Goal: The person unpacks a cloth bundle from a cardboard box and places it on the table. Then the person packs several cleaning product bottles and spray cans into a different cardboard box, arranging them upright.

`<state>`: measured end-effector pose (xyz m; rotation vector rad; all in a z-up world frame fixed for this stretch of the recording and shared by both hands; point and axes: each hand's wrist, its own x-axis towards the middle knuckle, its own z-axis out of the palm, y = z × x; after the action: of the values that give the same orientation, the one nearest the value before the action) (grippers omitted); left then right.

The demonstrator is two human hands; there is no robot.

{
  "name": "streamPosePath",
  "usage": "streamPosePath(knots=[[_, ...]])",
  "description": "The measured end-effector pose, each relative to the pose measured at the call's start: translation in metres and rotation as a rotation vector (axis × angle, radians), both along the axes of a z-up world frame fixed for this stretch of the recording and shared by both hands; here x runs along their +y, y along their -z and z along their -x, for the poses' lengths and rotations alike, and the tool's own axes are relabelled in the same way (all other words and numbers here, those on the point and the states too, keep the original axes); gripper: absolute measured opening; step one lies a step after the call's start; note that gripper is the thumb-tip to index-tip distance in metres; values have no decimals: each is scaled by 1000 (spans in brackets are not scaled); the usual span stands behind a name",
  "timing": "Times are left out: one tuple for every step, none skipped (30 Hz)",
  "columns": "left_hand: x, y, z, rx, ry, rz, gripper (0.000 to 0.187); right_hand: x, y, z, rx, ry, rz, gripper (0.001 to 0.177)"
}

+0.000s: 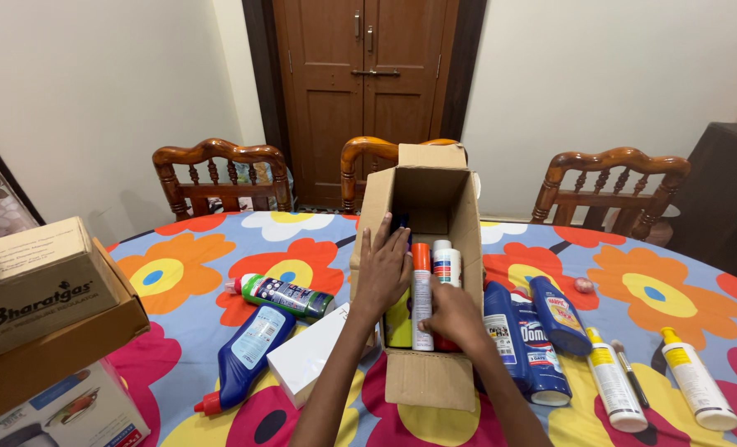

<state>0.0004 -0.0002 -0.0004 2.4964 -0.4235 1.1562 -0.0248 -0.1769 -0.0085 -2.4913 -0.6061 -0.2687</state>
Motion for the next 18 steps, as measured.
streamPosePath(knots=[[0, 0, 0, 6, 1, 1, 52, 1, 3, 0, 6, 2, -14, 80], [0, 0, 0, 12, 3, 2, 51, 1, 6, 0, 12, 4, -28, 83], [0, 0, 0, 18, 4, 3, 51, 0, 8, 0, 17, 5, -42, 85], [0, -1, 0, 13, 5, 5, 51, -2, 8, -1, 16, 14, -19, 80], [0, -1, 1, 11, 8, 5, 51, -5, 8, -1, 17, 24, 2, 75], [0, -1, 1, 9, 12, 6, 51, -8, 8, 0, 18, 34, 22, 71], [0, -1, 1, 5, 16, 8, 50, -11, 10, 3, -12, 25, -30, 77], [1, -1, 1, 1, 21, 10, 49, -12, 12, 6, -43, 16, -81, 83], [0, -1, 1, -3, 26, 13, 48, -14, 13, 10, -73, 7, -132, 89], [0, -1, 1, -9, 24, 11, 48, -16, 12, 12, -78, -1, -102, 86], [0, -1, 1, -15, 21, 8, 48, -17, 11, 13, -80, -12, -73, 82], [0, -1, 1, -20, 18, 5, 48, -17, 9, 15, -83, -22, -44, 79], [-1, 0, 3, -26, 23, 0, 48, -16, 8, 18, -41, -22, -44, 78], [-1, 1, 5, -33, 27, -6, 49, -15, 7, 22, 0, -22, -43, 76], [-1, 1, 7, -41, 29, -11, 49, -14, 7, 25, 40, -25, -43, 76], [-1, 3, 10, -31, 30, -20, 50, -12, 7, 27, 26, -22, -34, 77], [0, 4, 12, -22, 31, -29, 50, -11, 6, 30, 12, -19, -25, 79], [0, 6, 14, -13, 32, -38, 51, -10, 6, 32, -3, -17, -15, 81]])
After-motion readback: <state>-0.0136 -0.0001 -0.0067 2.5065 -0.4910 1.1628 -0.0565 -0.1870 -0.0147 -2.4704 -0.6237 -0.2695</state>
